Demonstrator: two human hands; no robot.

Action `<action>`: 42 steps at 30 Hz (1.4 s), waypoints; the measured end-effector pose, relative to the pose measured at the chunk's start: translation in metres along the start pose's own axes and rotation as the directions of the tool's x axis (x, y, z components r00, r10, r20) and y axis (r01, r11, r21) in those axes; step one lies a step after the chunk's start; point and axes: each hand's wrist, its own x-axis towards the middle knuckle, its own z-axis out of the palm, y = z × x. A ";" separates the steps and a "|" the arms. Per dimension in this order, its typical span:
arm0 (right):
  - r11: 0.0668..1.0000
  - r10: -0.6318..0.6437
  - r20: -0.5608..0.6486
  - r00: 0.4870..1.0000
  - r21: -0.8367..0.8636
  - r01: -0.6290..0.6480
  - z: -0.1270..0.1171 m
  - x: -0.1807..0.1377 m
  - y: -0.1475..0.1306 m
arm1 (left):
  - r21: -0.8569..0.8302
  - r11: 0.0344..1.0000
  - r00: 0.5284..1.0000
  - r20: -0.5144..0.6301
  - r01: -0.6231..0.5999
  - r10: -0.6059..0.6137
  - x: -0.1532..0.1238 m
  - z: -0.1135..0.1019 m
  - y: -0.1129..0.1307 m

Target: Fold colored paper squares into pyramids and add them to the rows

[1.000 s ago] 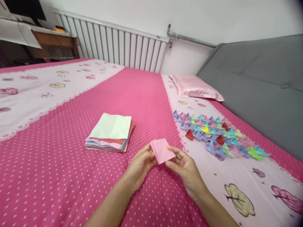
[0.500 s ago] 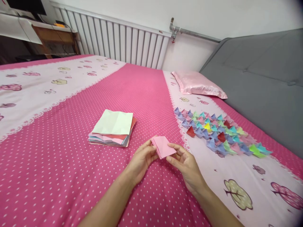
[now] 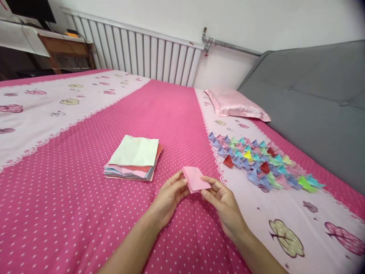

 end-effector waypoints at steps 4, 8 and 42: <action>1.000 0.012 -0.037 0.999 -0.006 -0.012 0.001 0.001 0.002 | 0.051 0.998 0.999 0.047 -0.022 0.020 -0.002 0.002 0.003; 1.000 0.013 -0.053 0.999 -0.011 -0.014 0.001 0.001 0.007 | 0.208 0.977 0.997 0.072 -0.042 0.027 -0.006 0.005 0.000; 0.900 -0.248 0.075 0.966 -0.351 0.259 -0.009 0.006 0.000 | -0.069 0.998 0.982 -0.187 0.013 -0.026 0.000 0.001 0.002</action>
